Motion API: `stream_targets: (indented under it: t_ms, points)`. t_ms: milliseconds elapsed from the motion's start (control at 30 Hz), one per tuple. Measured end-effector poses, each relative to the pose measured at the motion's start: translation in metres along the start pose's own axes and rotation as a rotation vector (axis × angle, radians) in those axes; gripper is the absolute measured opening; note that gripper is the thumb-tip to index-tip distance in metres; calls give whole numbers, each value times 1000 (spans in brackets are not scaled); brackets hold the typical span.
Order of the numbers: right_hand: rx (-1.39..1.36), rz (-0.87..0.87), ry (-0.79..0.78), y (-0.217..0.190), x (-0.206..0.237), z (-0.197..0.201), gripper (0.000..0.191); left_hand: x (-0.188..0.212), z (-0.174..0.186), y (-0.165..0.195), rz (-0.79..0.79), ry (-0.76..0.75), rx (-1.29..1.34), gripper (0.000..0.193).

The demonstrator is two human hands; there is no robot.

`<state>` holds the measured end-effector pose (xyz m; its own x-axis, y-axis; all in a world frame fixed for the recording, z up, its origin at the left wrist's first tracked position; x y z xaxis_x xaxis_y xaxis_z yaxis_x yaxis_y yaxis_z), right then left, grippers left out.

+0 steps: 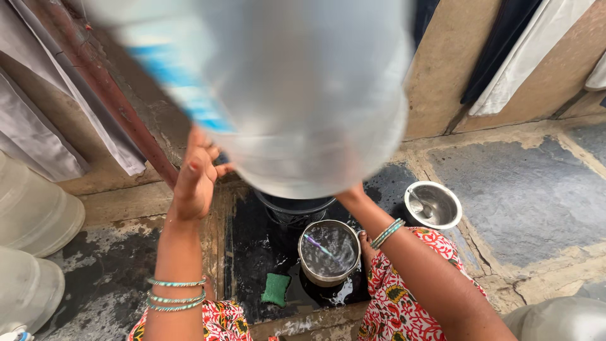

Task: The person pours water from a large plastic dispenser into a metal pot using a white plastic jug as a funnel. They repeatedly lift the dispenser, pour water into the jug, and transfer it into the pot.

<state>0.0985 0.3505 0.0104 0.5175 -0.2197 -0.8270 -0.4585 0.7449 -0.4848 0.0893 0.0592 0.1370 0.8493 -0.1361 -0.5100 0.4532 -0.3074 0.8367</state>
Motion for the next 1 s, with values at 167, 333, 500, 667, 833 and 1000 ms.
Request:
stream_targets:
  t_ms: [167,333,500,667,833,1000]
  points:
    - [-155,-182,-67,39,2,0,73,8,-3,37,-37,-144,-139,103]
    - [-228,-272,-105,50,-1,18,75,-7,8,29,-4,16,-148,104]
    - [-228,-209,-203,22,-6,28,78,-12,18,-24,52,203,124,98]
    - [-68,149,-321,-38,-25,48,81,-15,24,-73,303,129,704,98]
    - [-62,15,-208,-72,-42,68,80,-19,30,-72,370,145,774,99]
    - [150,287,-101,-50,-30,48,61,-10,16,-28,162,333,767,100]
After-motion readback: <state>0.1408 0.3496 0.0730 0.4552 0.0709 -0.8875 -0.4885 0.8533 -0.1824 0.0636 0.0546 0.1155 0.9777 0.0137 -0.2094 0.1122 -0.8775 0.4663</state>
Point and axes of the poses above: each hand's wrist, its own x-axis away from the middle knuckle, its own z-axis out of the back of the hand, y = z × x, the point moved 1 cm from there along -x, towards the middle knuckle, and after that the axes turned 15 degrees about y, right-handed, at the moved point
